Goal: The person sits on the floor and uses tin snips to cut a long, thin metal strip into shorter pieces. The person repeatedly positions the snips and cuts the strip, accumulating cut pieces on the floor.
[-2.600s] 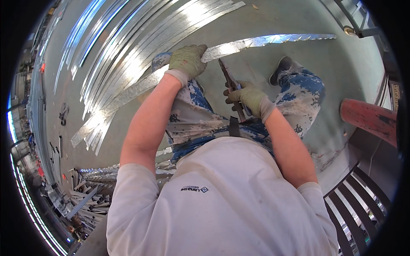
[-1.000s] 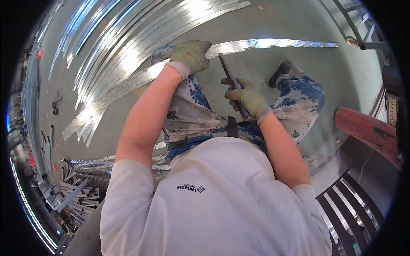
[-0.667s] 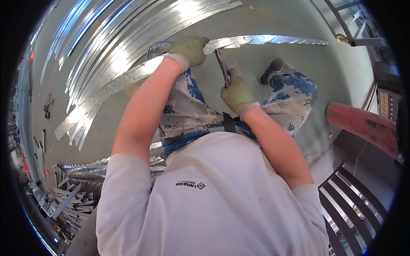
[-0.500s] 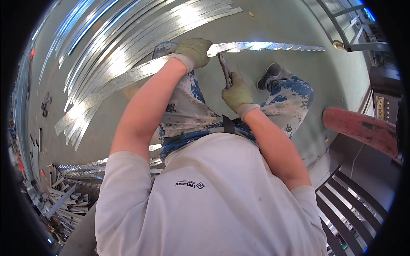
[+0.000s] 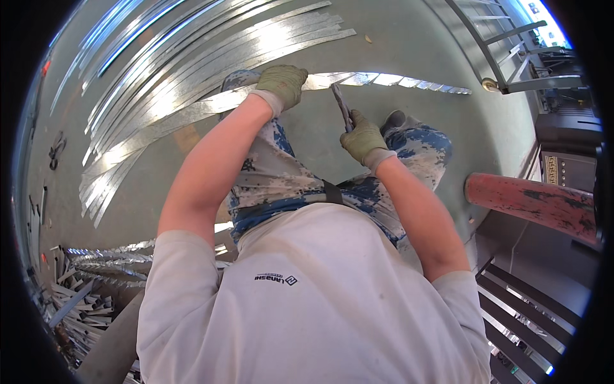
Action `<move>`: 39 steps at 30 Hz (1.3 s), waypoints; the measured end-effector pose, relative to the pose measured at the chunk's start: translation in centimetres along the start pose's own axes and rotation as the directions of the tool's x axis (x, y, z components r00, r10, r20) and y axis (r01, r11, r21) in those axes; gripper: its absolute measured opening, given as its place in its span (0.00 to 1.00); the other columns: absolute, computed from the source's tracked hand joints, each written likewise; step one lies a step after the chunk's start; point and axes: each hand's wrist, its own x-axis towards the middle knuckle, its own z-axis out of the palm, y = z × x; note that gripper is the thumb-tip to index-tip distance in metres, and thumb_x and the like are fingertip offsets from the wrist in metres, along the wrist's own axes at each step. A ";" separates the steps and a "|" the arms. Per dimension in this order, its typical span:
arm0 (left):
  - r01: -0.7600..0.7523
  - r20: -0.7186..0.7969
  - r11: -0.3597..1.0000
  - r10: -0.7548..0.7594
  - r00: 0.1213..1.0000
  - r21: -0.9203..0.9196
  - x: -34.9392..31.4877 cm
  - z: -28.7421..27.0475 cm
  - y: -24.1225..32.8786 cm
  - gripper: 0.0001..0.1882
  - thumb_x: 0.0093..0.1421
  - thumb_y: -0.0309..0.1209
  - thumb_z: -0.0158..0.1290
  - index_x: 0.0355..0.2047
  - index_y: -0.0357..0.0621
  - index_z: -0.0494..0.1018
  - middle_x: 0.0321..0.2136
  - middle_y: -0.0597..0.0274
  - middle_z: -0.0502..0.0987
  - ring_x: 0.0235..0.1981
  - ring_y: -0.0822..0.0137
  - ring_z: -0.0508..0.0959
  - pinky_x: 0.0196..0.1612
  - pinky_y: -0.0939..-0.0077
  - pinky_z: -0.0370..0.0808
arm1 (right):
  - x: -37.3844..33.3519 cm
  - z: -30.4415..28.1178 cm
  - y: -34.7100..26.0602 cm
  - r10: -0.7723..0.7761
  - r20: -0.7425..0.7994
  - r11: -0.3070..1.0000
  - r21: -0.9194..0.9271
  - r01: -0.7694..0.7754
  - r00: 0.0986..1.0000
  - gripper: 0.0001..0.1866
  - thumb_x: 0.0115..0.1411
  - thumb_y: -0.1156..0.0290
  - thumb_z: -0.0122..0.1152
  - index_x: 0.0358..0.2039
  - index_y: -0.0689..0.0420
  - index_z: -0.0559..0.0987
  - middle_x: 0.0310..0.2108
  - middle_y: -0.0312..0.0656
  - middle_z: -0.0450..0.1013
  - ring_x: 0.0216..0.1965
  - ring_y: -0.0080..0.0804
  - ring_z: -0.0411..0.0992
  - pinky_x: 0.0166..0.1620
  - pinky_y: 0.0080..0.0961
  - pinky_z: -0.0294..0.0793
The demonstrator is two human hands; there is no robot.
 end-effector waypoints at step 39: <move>-0.063 -0.010 0.998 0.063 0.998 0.011 4.6 2.3 0.2 0.18 0.72 0.32 0.53 0.60 0.50 0.80 0.52 0.41 0.87 0.54 0.38 0.86 0.57 0.41 0.82 | 6.5 -1.4 5.1 -0.002 -0.230 0.834 -0.537 -0.125 0.973 0.32 0.74 0.67 0.60 0.73 0.70 0.70 0.58 0.62 0.83 0.57 0.61 0.86 0.51 0.58 0.88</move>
